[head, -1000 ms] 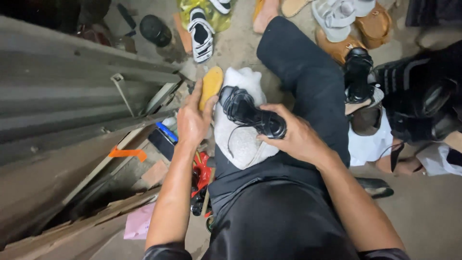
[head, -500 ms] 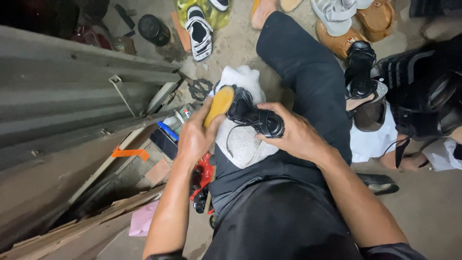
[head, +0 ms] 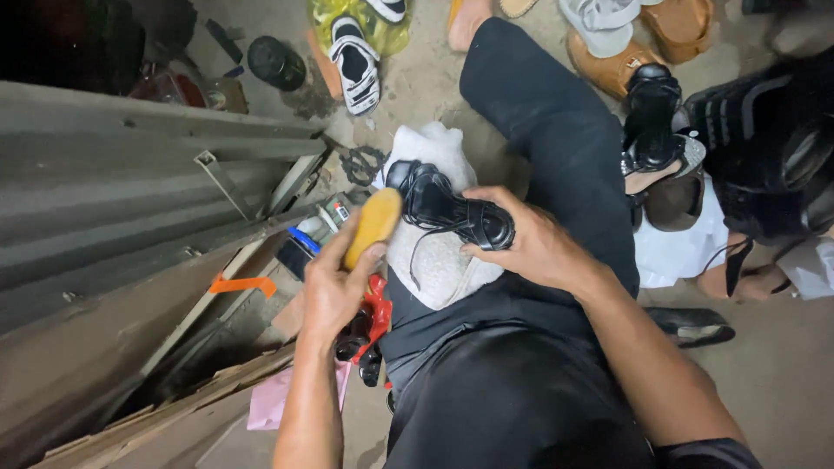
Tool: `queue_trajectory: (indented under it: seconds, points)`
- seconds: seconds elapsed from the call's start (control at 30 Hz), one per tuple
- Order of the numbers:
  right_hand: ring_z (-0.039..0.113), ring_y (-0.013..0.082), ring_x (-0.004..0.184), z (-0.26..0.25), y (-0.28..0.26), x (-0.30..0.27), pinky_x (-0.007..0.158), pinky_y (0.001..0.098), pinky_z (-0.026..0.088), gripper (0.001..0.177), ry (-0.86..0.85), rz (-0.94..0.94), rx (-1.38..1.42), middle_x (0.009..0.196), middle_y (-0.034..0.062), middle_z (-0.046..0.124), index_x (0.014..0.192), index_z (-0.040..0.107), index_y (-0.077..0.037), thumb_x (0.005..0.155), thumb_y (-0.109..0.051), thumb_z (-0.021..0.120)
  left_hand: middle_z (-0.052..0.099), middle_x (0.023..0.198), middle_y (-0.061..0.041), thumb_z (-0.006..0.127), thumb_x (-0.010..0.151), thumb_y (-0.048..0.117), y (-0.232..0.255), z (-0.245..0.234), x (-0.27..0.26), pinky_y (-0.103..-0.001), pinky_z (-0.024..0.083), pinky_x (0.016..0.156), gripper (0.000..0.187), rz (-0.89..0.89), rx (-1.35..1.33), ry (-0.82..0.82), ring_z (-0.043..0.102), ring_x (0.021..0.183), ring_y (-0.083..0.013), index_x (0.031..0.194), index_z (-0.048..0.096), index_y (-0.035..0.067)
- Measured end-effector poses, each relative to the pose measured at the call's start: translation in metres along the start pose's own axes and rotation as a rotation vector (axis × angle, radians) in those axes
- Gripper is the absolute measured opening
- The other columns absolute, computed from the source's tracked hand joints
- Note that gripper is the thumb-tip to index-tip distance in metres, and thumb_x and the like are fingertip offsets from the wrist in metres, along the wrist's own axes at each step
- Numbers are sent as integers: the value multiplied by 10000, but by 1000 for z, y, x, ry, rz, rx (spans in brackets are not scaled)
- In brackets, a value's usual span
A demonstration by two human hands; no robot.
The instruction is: The person scrubs a black sandal with a brush and then uses a yellow sponge to wipe the surface. The sandal is held on a white cloth placed on the person's lap while sitting on the floor.
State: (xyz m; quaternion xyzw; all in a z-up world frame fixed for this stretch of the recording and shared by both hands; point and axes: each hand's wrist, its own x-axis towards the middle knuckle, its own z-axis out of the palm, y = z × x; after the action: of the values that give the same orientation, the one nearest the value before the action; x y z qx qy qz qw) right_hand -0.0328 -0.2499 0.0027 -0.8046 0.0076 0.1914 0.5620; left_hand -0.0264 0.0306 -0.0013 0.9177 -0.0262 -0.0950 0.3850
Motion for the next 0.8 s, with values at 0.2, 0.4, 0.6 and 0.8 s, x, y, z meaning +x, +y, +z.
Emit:
queue_trajectory:
  seconds: [0.2, 0.4, 0.6, 0.8]
  points:
    - [691, 377, 1118, 12, -10, -3, 985, 519, 512, 656, 38, -31, -226, 1187, 152, 729, 1394, 556, -220, 801, -250, 837, 742, 1015, -203, 759, 932, 382, 1, 41, 36, -485, 596, 812, 546, 135, 125, 61, 733, 941, -389, 1400, 625, 136]
    - [698, 404, 1093, 5, -1, -7, 963, 541, 521, 642, 80, -10, -185, 1148, 181, 742, 1364, 574, -210, 782, -256, 843, 758, 974, -212, 804, 883, 266, 14, 50, 15, -438, 598, 770, 517, 171, 53, -29, 752, 908, -382, 1349, 668, 88]
    - [685, 413, 1113, 6, -15, -3, 967, 544, 510, 646, 22, 8, -208, 1168, 187, 729, 1380, 560, -219, 793, -248, 828, 730, 1009, -255, 768, 929, 315, 5, 51, 38, -500, 595, 807, 566, 193, 106, 52, 721, 955, -423, 1431, 589, 123]
    - [670, 428, 1135, 0, -11, -6, 979, 560, 506, 665, 26, 35, -207, 1193, 197, 716, 1385, 552, -221, 786, -262, 839, 745, 977, -248, 801, 845, 236, 46, 5, 30, -490, 597, 758, 459, 68, 11, -179, 725, 945, -434, 1265, 706, 77]
